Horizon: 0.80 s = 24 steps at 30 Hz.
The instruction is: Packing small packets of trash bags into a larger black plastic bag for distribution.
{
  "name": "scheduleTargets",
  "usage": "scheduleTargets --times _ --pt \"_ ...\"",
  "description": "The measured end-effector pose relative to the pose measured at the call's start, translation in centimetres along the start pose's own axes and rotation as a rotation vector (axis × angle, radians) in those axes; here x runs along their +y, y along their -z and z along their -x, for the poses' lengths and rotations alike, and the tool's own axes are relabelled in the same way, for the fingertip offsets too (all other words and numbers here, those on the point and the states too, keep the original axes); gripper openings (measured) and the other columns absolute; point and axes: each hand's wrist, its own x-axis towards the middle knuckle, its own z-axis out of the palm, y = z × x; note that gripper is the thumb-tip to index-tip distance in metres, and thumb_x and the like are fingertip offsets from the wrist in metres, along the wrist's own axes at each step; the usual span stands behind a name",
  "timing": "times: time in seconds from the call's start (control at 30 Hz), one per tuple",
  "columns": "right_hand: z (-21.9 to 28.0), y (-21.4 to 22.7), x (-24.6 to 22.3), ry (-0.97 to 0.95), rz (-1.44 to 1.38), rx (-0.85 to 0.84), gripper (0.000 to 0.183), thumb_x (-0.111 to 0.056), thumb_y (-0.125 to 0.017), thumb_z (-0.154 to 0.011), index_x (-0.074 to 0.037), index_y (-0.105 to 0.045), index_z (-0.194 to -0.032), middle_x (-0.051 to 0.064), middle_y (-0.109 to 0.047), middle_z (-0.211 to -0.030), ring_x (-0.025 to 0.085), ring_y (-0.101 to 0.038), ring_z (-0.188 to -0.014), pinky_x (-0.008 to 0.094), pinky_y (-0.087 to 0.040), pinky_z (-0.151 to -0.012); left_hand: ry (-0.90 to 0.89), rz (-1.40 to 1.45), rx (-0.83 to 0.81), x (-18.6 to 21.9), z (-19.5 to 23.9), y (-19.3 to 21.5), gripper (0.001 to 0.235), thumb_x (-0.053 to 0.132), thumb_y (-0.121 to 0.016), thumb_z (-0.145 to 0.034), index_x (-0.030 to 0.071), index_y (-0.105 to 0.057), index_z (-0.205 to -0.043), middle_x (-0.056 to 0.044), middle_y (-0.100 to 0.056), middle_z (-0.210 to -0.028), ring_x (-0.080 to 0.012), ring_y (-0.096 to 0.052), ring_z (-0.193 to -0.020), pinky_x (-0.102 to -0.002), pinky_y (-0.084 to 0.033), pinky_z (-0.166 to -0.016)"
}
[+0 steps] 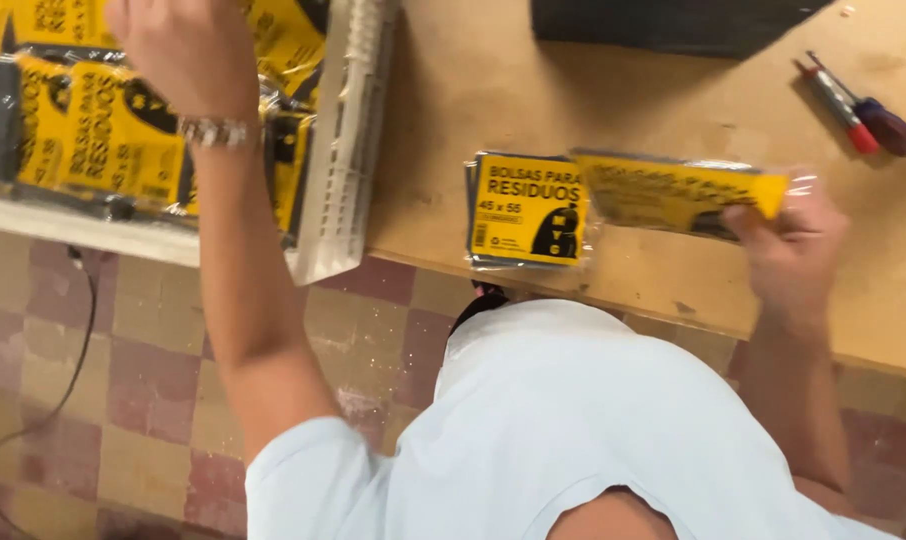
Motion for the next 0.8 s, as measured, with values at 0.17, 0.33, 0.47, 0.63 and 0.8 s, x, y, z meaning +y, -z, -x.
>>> scheduleTargets --times 0.17,0.33,0.47,0.63,0.8 --pt "-1.9 -1.2 -5.1 0.232 -0.150 -0.132 0.023 -0.015 -0.062 -0.098 0.007 -0.065 -0.096 0.024 -0.042 -0.147 0.043 -0.036 -0.152 0.059 -0.036 -0.131 -0.166 0.537 -0.135 12.8 -3.1 12.6 0.027 -0.001 -0.064 -0.097 0.021 -0.077 -0.106 0.004 -0.078 -0.094 -0.0058 -0.066 -0.071 -0.019 -0.048 -0.057" --pt "0.7 2.2 -0.4 0.061 -0.066 -0.036 0.015 -0.005 -0.063 -0.100 0.008 -0.058 -0.096 0.020 -0.061 -0.107 0.026 -0.055 -0.098 0.037 -0.044 -0.093 0.039 1.681 -0.790 24.8 -0.2 18.4 0.021 0.018 -0.061 -0.101 0.023 -0.065 -0.120 0.004 -0.076 -0.109 -0.0160 -0.075 -0.093 -0.027 -0.053 -0.079" --pt "3.9 4.9 8.6 -0.147 -0.182 -0.012 0.035 -0.032 -0.068 -0.105 0.002 -0.061 -0.112 0.005 -0.058 -0.107 0.014 -0.054 -0.101 0.030 -0.047 -0.088 0.122 1.510 -0.671 21.5 0.3 14.8 0.020 0.031 -0.055 -0.102 0.016 -0.066 -0.111 -0.001 -0.074 -0.111 -0.0208 -0.074 -0.095 -0.033 -0.054 -0.084" --pt "6.9 6.0 20.2 -0.583 0.130 0.115 0.006 -0.015 -0.058 -0.107 -0.011 -0.055 -0.105 -0.003 -0.047 -0.090 0.008 -0.046 -0.084 0.027 -0.038 -0.069 0.451 0.580 -0.347 5.0 2.5 2.5 0.009 0.023 -0.061 -0.088 0.016 -0.066 -0.087 -0.004 -0.066 -0.073 -0.0238 -0.062 -0.064 -0.040 -0.043 -0.056" --pt "8.3 6.8 25.6 -0.398 0.570 0.126 0.039 -0.008 -0.051 -0.108 0.004 -0.046 -0.144 0.026 -0.065 -0.123 0.041 -0.060 -0.106 0.050 -0.043 -0.088 0.677 0.432 -0.765 -3.8 9.5 -9.0 0.034 0.028 -0.068 -0.097 0.005 -0.055 -0.119 -0.011 -0.062 -0.112 -0.0232 -0.062 -0.101 -0.039 -0.055 -0.089"
